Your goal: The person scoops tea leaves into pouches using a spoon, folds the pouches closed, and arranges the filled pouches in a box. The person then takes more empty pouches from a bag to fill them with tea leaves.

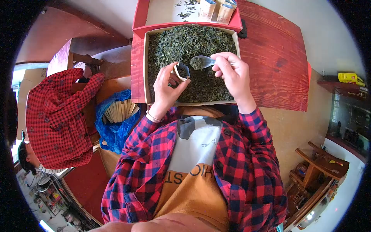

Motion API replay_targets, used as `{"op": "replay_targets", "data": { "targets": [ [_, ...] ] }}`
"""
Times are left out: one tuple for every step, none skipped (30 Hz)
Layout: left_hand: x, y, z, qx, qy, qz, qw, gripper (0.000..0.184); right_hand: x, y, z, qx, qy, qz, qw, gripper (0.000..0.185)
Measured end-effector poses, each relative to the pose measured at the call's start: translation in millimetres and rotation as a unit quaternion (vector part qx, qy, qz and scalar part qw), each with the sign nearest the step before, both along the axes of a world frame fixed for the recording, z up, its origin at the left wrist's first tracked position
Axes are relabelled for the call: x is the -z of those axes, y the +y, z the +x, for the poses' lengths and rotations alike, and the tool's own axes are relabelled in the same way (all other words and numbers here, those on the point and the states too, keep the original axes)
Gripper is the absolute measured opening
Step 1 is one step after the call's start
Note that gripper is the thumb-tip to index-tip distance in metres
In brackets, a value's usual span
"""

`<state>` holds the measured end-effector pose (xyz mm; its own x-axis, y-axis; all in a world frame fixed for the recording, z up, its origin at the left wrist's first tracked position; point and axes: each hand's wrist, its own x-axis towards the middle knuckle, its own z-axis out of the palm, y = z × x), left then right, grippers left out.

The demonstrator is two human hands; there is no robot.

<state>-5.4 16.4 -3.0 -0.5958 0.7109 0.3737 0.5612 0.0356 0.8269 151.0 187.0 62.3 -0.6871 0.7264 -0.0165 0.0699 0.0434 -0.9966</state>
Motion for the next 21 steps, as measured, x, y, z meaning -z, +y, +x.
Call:
{"op": "replay_targets", "data": {
  "targets": [
    [0.3,0.0,0.1,0.000,0.000,0.000,1.000,0.069,-4.4,-6.6,-0.8,-0.010,0.012,0.029,0.999,0.024],
    [0.7,-0.1,0.1,-0.001,0.005,-0.003,1.000,0.069,-6.7,-12.9,-2.1,-0.021,0.025,0.058,0.998,0.024],
    [0.9,-0.1,0.1,-0.003,0.009,-0.005,1.000,0.069,-5.8,-16.6,-3.2,-0.048,0.045,0.105,0.992,0.020],
    [1.2,-0.1,0.1,-0.003,0.010,-0.005,1.000,0.069,-7.8,-19.7,-5.0,-0.062,0.041,0.188,0.979,0.018],
    [1.6,-0.2,0.2,-0.002,0.003,0.000,1.000,0.069,-11.0,-21.4,-6.3,-0.076,0.037,0.268,0.960,0.017],
    [1.9,-0.4,0.2,0.000,-0.004,0.005,1.000,0.070,-14.9,-21.1,-6.8,-0.084,0.032,0.347,0.933,0.016],
    [1.6,-0.6,0.2,0.001,-0.004,0.005,1.000,0.070,-15.5,-20.9,-6.5,-0.083,0.032,0.347,0.934,0.016],
    [1.2,-0.6,0.3,-0.001,0.001,0.004,1.000,0.070,-15.5,-20.2,-6.1,-0.066,0.041,0.372,0.925,0.016],
    [1.1,-0.6,0.5,-0.001,0.007,0.003,1.000,0.070,-15.1,-19.1,-5.5,-0.047,0.051,0.397,0.915,0.016],
    [1.7,-0.5,0.6,0.000,0.007,0.002,1.000,0.070,-13.0,-16.2,-4.6,-0.029,0.033,0.383,0.923,0.016],
    [2.8,-0.5,0.5,0.000,0.005,0.006,1.000,0.069,-10.8,-12.7,-3.5,-0.011,0.015,0.369,0.929,0.016],
    [2.5,-0.1,0.3,0.000,0.003,0.010,1.000,0.069,-10.6,-10.8,-2.3,-0.001,-0.021,0.347,0.938,0.016],
    [0.8,-0.7,0.4,0.001,0.003,0.011,1.000,0.069,-5.7,-7.6,-1.6,0.000,-0.021,0.348,0.937,0.016],
    [-2.1,-2.2,1.3,0.002,-0.015,-0.012,1.000,0.068,4.8,-3.6,-0.9,-0.004,-0.060,0.348,0.935,0.016],
    [-4.5,-2.9,2.0,0.003,-0.033,-0.035,0.999,0.067,16.0,0.1,-0.5,-0.009,-0.099,0.348,0.932,0.016],
    [-4.9,-2.7,2.1,0.004,-0.032,-0.033,0.999,0.067,28.1,2.6,-0.2,-0.015,-0.131,0.382,0.915,0.015],
    [-4.8,-2.3,2.2,0.003,-0.033,-0.031,0.999,0.067,39.4,2.0,0.1,-0.030,-0.155,0.372,0.914,0.014],
    [-4.9,-2.1,2.5,0.002,-0.035,-0.031,0.999,0.067,49.8,0.2,0.1,-0.045,-0.179,0.362,0.914,0.013],
    [-5.4,-2.1,2.9,0.003,-0.034,-0.029,0.999,0.067,57.9,-3.7,-0.8,-0.057,-0.184,0.363,0.912,0.012],
    [-6.0,-2.2,3.2,0.001,-0.029,-0.027,0.999,0.067,65.7,-7.0,-1.9,-0.066,-0.173,0.337,0.923,0.012],
    [-6.3,-2.3,3.1,0.000,-0.025,-0.026,0.999,0.067,70.6,-9.8,-3.7,-0.076,-0.161,0.311,0.933,0.012]
  ]
}}
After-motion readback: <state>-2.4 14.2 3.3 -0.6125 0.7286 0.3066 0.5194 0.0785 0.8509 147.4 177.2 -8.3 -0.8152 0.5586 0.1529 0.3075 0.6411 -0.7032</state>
